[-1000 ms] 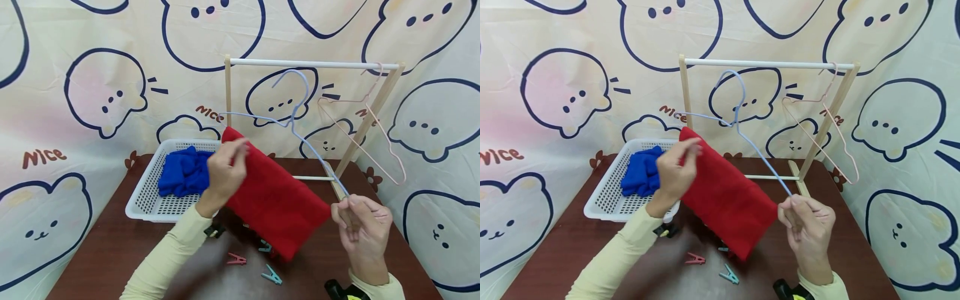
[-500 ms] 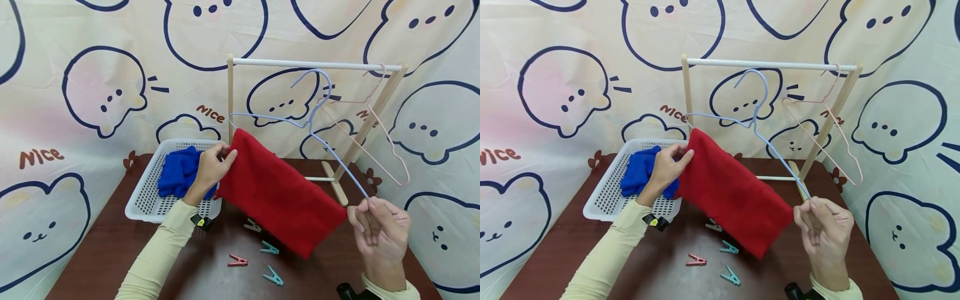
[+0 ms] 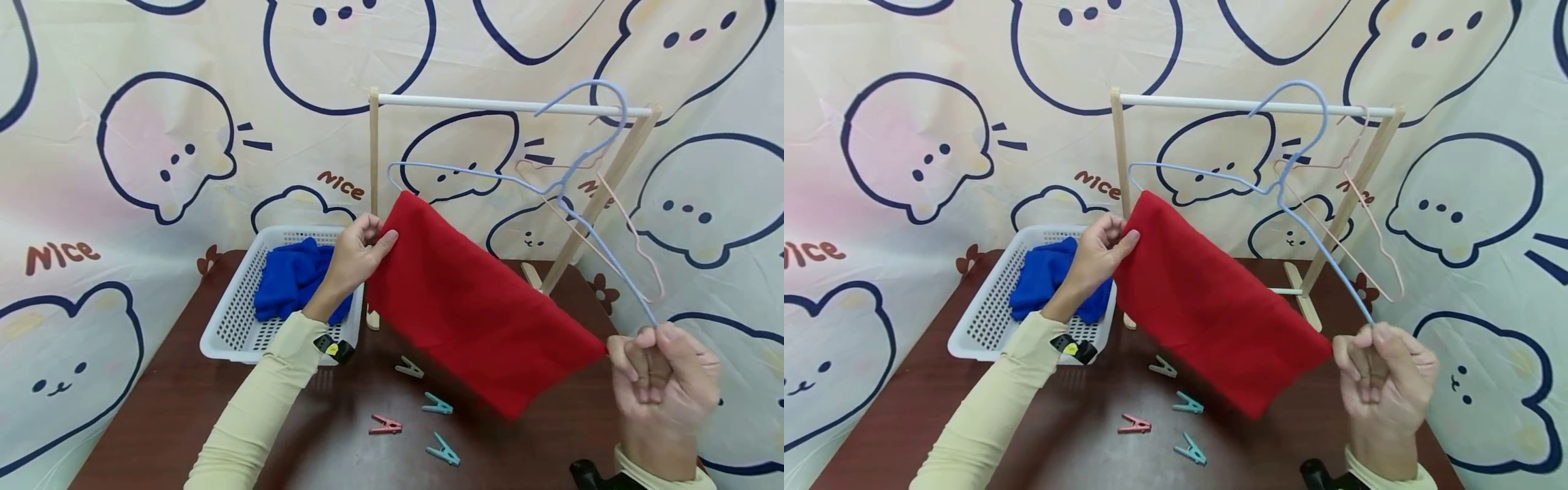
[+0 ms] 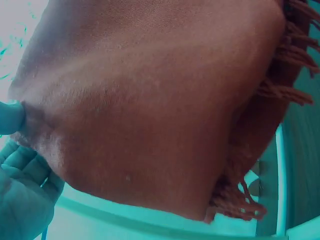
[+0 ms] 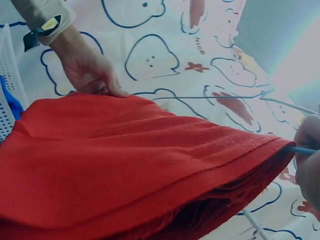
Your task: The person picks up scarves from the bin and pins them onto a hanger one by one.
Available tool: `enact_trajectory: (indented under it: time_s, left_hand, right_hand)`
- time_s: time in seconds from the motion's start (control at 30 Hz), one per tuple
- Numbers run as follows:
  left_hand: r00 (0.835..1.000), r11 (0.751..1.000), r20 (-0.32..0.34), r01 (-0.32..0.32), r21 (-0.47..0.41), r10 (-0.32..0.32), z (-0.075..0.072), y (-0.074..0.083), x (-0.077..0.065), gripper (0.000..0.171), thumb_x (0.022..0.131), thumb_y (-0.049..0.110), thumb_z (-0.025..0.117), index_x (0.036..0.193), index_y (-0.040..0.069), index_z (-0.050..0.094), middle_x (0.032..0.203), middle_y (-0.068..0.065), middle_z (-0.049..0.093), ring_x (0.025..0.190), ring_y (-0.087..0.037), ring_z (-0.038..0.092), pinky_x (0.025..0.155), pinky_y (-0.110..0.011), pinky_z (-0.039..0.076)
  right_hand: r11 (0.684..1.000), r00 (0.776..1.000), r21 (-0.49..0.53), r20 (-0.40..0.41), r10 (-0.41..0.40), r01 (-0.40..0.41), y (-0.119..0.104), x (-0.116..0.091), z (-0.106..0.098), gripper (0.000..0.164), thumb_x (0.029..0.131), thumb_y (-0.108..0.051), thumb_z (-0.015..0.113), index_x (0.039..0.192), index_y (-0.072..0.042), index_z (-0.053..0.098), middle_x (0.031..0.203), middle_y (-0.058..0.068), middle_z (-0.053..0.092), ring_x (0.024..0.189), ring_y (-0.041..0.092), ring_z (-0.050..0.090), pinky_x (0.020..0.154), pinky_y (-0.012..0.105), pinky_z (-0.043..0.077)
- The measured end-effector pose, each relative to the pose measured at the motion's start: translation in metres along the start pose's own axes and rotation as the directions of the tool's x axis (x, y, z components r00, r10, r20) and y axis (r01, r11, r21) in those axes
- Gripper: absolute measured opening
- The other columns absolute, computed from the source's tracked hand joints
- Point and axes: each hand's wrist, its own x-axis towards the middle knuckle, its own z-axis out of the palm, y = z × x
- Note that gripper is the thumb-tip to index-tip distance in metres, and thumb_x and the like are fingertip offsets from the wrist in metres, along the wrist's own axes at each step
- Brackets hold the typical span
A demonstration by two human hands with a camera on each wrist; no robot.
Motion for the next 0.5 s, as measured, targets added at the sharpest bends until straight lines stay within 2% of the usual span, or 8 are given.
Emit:
enact_trajectory:
  time_s: [0.1,0.23,0.3,0.4,0.5]
  left_hand:
    - [1.0,1.0,0.011,-0.004,-0.004,0.004,0.006,0.011,-0.001,0.026,0.09,0.024,0.06,0.104,0.003,0.052,0.092,-0.016,0.068,0.078,-0.022,0.063,0.066,-0.032,0.057]
    - [1.0,1.0,0.008,0.003,0.002,-0.003,0.013,0.002,-0.005,0.025,0.09,0.022,0.059,0.103,0.003,0.052,0.09,-0.016,0.067,0.075,-0.021,0.063,0.065,-0.032,0.056]
    - [1.0,1.0,0.025,0.017,-0.018,-0.016,0.015,-0.009,-0.007,0.027,0.09,0.026,0.059,0.104,0.004,0.053,0.089,-0.015,0.067,0.073,-0.021,0.062,0.064,-0.032,0.056]
    - [0.995,0.999,0.096,0.042,-0.019,-0.04,0.014,-0.02,-0.009,0.029,0.089,0.031,0.06,0.105,0.006,0.056,0.091,-0.013,0.067,0.075,-0.02,0.062,0.063,-0.031,0.056]
    - [0.981,0.996,0.176,0.078,0.034,-0.083,0.011,-0.024,-0.012,0.03,0.089,0.035,0.059,0.107,0.011,0.058,0.093,-0.009,0.066,0.075,-0.02,0.06,0.061,-0.028,0.054]
  right_hand:
    - [0.999,1.0,0.042,0.003,0.004,-0.004,-0.007,0.0,0.0,0.047,0.092,0.002,0.014,0.079,0.033,0.047,0.041,0.016,0.032,0.032,0.019,0.025,0.038,0.026,0.021]
    - [0.998,1.0,0.063,-0.01,0.023,-0.022,-0.016,-0.002,-0.003,0.048,0.093,0.001,0.013,0.078,0.032,0.046,0.04,0.016,0.032,0.031,0.019,0.024,0.037,0.026,0.021]
    - [0.997,0.999,0.074,-0.015,0.034,-0.033,-0.018,-0.003,-0.005,0.049,0.093,0.0,0.013,0.078,0.032,0.046,0.04,0.016,0.032,0.031,0.019,0.024,0.037,0.026,0.021]
    - [0.994,0.999,0.105,-0.02,0.042,-0.039,-0.02,-0.004,-0.008,0.049,0.093,-0.001,0.013,0.072,0.029,0.045,0.042,0.018,0.033,0.032,0.02,0.024,0.037,0.027,0.021]
    - [0.991,0.999,0.131,-0.01,0.043,-0.042,-0.02,-0.003,-0.009,0.048,0.093,-0.002,0.015,0.071,0.029,0.045,0.044,0.019,0.035,0.033,0.021,0.024,0.037,0.027,0.021]
